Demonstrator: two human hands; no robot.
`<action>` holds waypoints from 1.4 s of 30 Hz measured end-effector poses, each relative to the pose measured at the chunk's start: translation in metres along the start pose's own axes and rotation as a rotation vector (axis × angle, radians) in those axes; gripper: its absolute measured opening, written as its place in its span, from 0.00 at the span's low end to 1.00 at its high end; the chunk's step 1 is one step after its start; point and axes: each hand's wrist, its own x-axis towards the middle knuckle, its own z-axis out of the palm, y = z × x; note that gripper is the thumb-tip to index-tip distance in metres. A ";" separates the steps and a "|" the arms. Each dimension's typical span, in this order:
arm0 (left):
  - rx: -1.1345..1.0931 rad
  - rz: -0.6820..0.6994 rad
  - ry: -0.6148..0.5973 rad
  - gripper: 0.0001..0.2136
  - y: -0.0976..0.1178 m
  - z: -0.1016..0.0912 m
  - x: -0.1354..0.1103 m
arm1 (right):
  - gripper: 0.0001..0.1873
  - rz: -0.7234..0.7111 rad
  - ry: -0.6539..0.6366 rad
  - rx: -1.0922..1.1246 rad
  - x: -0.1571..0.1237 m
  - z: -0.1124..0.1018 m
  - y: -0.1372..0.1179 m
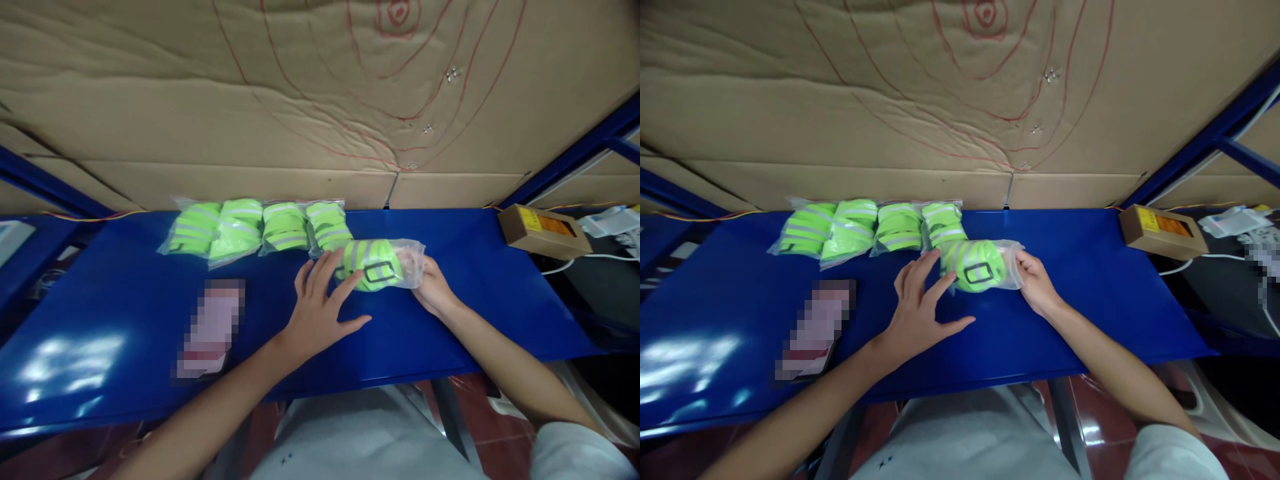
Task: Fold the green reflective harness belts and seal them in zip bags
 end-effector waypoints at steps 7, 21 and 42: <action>0.109 -0.065 -0.133 0.40 -0.010 0.003 0.003 | 0.21 -0.003 -0.063 0.014 -0.005 0.003 -0.006; 0.099 -0.062 -0.198 0.36 -0.008 0.006 -0.002 | 0.21 -0.322 -0.277 -0.480 -0.004 -0.013 -0.006; 0.003 -0.030 -0.258 0.36 -0.004 0.007 -0.007 | 0.22 0.046 -0.419 -0.256 -0.004 -0.008 -0.015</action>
